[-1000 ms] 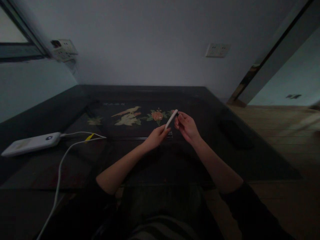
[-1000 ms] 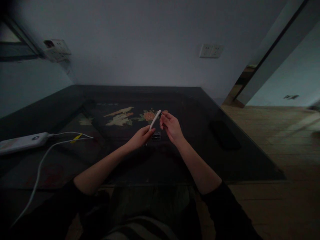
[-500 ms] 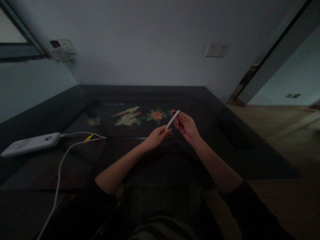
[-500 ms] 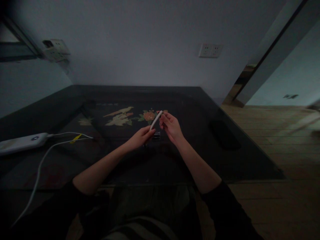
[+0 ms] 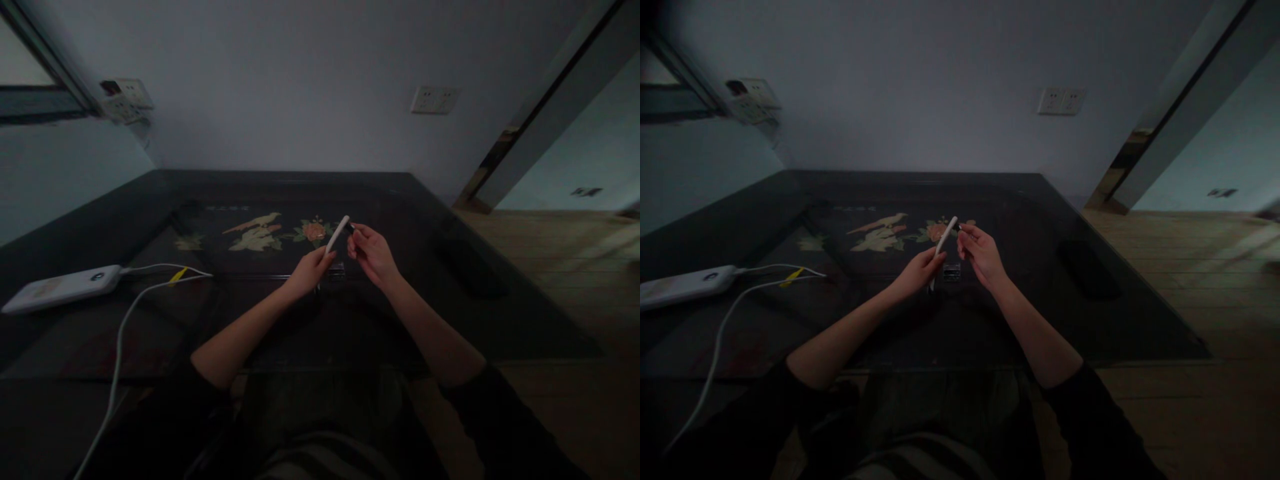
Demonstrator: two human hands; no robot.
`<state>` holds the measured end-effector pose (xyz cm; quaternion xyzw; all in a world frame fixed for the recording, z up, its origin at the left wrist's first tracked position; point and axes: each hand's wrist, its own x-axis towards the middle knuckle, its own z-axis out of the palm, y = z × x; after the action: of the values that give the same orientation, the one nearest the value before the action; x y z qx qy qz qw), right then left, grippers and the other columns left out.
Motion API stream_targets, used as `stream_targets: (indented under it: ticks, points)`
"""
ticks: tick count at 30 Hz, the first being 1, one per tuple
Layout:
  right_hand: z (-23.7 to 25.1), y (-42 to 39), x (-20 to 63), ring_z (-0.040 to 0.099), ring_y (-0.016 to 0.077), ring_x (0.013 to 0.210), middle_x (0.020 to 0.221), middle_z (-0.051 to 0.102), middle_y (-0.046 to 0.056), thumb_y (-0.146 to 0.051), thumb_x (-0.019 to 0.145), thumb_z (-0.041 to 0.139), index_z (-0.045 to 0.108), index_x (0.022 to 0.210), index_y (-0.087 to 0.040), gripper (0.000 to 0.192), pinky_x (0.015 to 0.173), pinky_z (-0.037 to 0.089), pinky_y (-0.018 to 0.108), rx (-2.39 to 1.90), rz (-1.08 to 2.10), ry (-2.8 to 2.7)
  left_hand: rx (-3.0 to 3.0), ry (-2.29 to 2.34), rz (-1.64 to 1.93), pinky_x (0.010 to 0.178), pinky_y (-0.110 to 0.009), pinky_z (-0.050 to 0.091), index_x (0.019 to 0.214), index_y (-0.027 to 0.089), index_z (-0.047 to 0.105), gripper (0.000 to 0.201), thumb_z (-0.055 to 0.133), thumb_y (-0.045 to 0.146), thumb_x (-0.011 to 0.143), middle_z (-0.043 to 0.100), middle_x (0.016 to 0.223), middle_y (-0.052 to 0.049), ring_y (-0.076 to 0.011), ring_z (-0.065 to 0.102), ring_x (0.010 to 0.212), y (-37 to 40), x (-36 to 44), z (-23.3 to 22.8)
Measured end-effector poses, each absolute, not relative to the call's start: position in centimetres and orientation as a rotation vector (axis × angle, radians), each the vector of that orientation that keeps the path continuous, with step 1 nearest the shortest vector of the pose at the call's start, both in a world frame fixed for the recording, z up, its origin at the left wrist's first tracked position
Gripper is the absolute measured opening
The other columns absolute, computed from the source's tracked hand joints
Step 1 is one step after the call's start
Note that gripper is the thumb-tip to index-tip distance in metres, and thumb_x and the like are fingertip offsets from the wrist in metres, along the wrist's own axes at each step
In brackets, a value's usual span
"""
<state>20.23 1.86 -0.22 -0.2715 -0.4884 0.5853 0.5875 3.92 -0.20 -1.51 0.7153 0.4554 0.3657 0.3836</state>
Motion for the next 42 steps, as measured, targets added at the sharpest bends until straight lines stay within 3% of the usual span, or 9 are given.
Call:
stream_targets:
  ticks: [5,13,24,42]
  points:
    - [-0.3,1.9,20.3,0.043,0.0078,0.049,0.056,0.051,-0.007,-0.047,0.064,0.082,0.062,0.093,-0.020,0.044,0.046,0.032,0.023,-0.622,1.364,-1.144,1.892,1.193,0.966,0.064,-0.024,0.035,0.087,0.015,0.056,0.025,0.042,0.036,0.091,0.046,0.067,0.003,-0.0122,0.044,0.066,-0.7,4.1,-1.2]
    - [-0.2,1.9,20.3,0.040,0.0079,0.052,0.059,0.047,-0.005,-0.048,0.066,0.080,0.069,0.096,-0.018,0.044,0.047,0.032,0.024,-0.627,1.358,-1.132,1.925,1.125,0.900,0.059,-0.023,0.034,0.093,0.016,0.056,0.028,0.041,0.039,0.091,0.045,0.066,0.003,-0.0116,0.041,0.062,-1.3,4.3,-1.1]
    - [-0.1,1.8,20.4,0.040,0.0075,0.053,0.060,0.047,-0.005,-0.050,0.066,0.080,0.071,0.097,-0.019,0.044,0.048,0.034,0.023,-0.576,1.374,-1.128,1.721,0.851,0.756,0.045,-0.020,0.026,0.078,0.019,0.040,0.034,0.041,0.051,0.091,0.037,0.056,0.007,-0.0068,0.032,0.046,-1.5,4.3,-1.1]
    - [-0.3,1.9,20.2,0.040,0.0076,0.050,0.056,0.049,-0.007,-0.048,0.063,0.083,0.064,0.092,-0.020,0.045,0.047,0.031,0.024,-0.565,1.408,-1.101,1.842,1.116,0.941,0.053,-0.022,0.030,0.083,0.018,0.049,0.026,0.042,0.041,0.092,0.040,0.060,0.005,-0.0091,0.037,0.054,0.4,3.5,-2.2]
